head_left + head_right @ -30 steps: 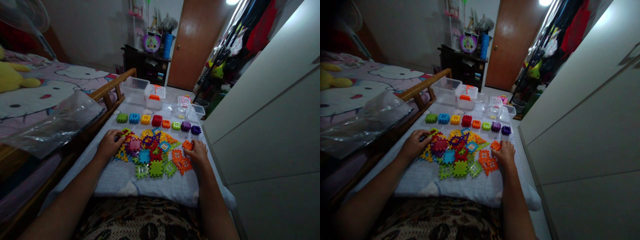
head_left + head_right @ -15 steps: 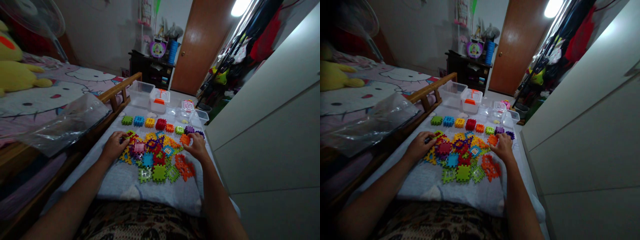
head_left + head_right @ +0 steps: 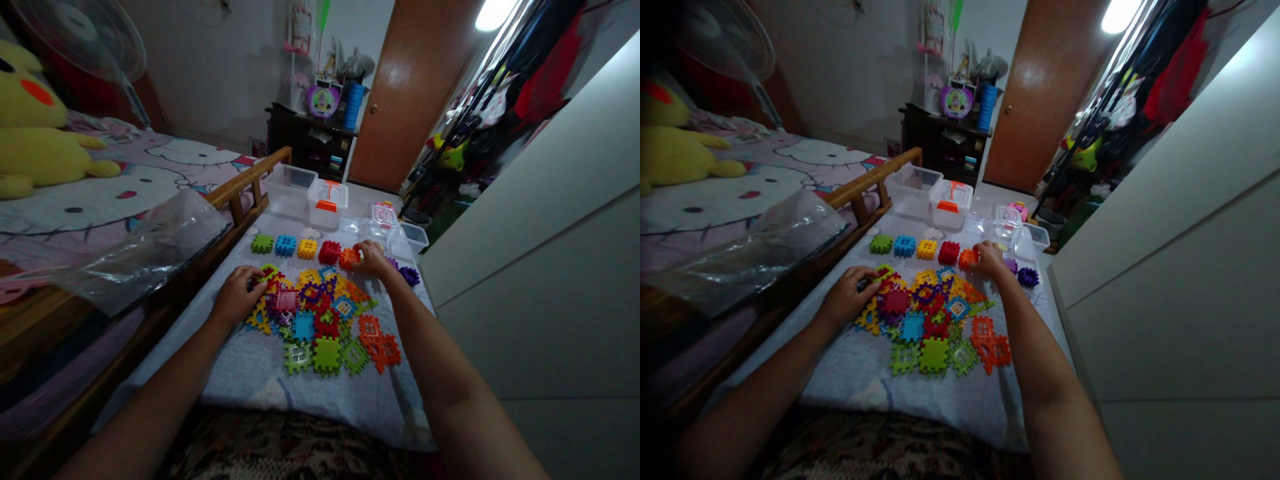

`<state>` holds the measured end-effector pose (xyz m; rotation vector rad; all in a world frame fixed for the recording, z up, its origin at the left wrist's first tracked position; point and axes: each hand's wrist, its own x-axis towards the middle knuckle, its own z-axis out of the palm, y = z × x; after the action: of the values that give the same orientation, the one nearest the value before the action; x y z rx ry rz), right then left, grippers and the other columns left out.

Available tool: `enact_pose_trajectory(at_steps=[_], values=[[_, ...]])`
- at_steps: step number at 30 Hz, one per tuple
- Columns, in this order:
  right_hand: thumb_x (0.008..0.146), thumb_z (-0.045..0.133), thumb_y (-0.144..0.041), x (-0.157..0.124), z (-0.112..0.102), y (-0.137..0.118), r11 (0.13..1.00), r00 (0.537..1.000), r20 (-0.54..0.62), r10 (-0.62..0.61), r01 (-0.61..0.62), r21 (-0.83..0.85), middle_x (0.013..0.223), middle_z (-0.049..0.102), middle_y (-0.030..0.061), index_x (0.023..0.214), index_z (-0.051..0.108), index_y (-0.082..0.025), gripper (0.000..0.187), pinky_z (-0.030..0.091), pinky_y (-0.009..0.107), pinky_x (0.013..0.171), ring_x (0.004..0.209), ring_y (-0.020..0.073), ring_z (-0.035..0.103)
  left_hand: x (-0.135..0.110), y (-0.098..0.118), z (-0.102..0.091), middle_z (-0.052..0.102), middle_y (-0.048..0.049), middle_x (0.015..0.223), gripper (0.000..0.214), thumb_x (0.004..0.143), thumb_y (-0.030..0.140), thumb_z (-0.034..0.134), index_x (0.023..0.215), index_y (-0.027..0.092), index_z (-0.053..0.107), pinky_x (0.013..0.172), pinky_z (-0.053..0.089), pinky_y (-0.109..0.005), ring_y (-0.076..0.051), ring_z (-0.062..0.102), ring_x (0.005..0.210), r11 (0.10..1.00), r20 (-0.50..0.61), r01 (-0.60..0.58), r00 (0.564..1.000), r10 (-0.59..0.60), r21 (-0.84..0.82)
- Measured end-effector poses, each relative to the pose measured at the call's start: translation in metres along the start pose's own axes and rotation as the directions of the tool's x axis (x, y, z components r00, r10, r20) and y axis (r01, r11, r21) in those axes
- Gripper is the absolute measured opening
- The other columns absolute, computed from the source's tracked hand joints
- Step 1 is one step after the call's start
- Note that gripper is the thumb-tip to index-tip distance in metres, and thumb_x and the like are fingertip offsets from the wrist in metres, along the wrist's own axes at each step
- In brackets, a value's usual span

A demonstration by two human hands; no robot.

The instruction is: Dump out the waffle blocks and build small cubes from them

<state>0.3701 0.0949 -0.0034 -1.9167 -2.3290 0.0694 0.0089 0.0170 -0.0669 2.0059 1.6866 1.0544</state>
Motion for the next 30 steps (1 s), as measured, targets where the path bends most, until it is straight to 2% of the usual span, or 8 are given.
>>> enact_pose_trajectory(at_steps=[10, 15, 19, 21, 25, 27, 30], values=[[0.076, 0.073, -0.040, 0.010, 0.000, -0.007, 0.998, 0.995, 0.095, 0.010, -0.004, -0.062, 0.121, 0.062, 0.0128, 0.117, 0.068, -0.021, 0.046, 0.042, 0.040, 0.094, 0.111, 0.0320, 0.054, -0.001, 0.000, -0.001, 0.063, -0.0086, 0.107, 0.028, 0.082, 0.045, 0.054, 0.093, 0.021, 0.065, 0.098, 0.048, -0.040, -0.026, 0.060, 0.105, 1.000, 0.010, 0.001, 1.000, -0.001, 0.013], [0.072, 0.077, -0.035, 0.002, -0.006, -0.004, 1.000, 1.000, 0.012, 0.014, -0.014, 0.005, 0.127, 0.060, 0.0138, 0.126, 0.063, -0.020, 0.058, 0.042, 0.044, 0.098, 0.115, 0.0329, 0.053, -0.001, 0.000, 0.000, 0.063, -0.0084, 0.106, 0.028, 0.082, 0.045, 0.054, 0.093, 0.021, 0.065, 0.098, 0.048, -0.040, -0.026, 0.060, 0.105, 1.000, -0.002, 0.006, 1.000, -0.006, 0.026], [0.076, 0.073, -0.028, -0.028, -0.016, 0.004, 0.987, 0.995, -0.090, -0.052, 0.064, 0.144, 0.122, 0.062, 0.0121, 0.125, 0.063, -0.020, 0.050, 0.044, 0.041, 0.098, 0.113, 0.0286, 0.056, 0.000, 0.000, -0.001, 0.064, -0.0081, 0.106, 0.028, 0.081, 0.044, 0.055, 0.093, 0.022, 0.065, 0.099, 0.048, -0.039, -0.026, 0.060, 0.105, 0.999, 0.008, 0.002, 1.000, -0.002, 0.035], [0.079, 0.069, -0.025, -0.053, -0.019, 0.008, 0.964, 0.995, -0.064, -0.080, 0.094, 0.249, 0.113, 0.066, 0.0087, 0.123, 0.063, -0.021, 0.044, 0.048, 0.038, 0.092, 0.104, 0.0242, 0.061, 0.000, 0.000, -0.001, 0.063, -0.0081, 0.107, 0.028, 0.081, 0.044, 0.054, 0.093, 0.022, 0.065, 0.099, 0.048, -0.039, -0.026, 0.060, 0.105, 0.999, 0.005, 0.002, 1.000, -0.002, 0.036], [0.081, 0.068, -0.026, -0.106, -0.014, 0.009, 0.917, 0.998, 0.026, -0.055, 0.041, 0.398, 0.099, 0.069, 0.0058, 0.118, 0.064, -0.019, 0.037, 0.051, 0.033, 0.079, 0.086, 0.0188, 0.064, 0.000, 0.000, -0.001, 0.063, -0.0086, 0.107, 0.029, 0.082, 0.045, 0.053, 0.092, 0.021, 0.064, 0.099, 0.047, -0.039, -0.026, 0.060, 0.105, 0.999, 0.003, -0.003, 1.000, 0.003, 0.039], [0.081, 0.068, -0.024, -0.126, -0.009, 0.003, 0.906, 0.997, 0.021, -0.076, 0.060, 0.419, 0.103, 0.068, 0.0064, 0.115, 0.065, -0.019, 0.034, 0.051, 0.034, 0.082, 0.090, 0.0190, 0.063, 0.000, 0.000, -0.001, 0.063, -0.0089, 0.107, 0.029, 0.081, 0.045, 0.053, 0.092, 0.021, 0.064, 0.098, 0.047, -0.039, -0.026, 0.059, 0.105, 0.999, 0.006, -0.003, 1.000, 0.002, 0.041], [0.080, 0.068, -0.018, -0.142, -0.004, -0.012, 0.888, 0.985, 0.007, -0.171, 0.151, 0.433, 0.111, 0.065, 0.0067, 0.117, 0.065, -0.022, 0.037, 0.048, 0.037, 0.094, 0.103, 0.0208, 0.060, 0.000, 0.001, -0.001, 0.063, -0.0092, 0.107, 0.029, 0.081, 0.045, 0.054, 0.092, 0.020, 0.064, 0.099, 0.047, -0.040, -0.026, 0.059, 0.106, 0.999, 0.005, 0.003, 1.000, -0.004, 0.044]])
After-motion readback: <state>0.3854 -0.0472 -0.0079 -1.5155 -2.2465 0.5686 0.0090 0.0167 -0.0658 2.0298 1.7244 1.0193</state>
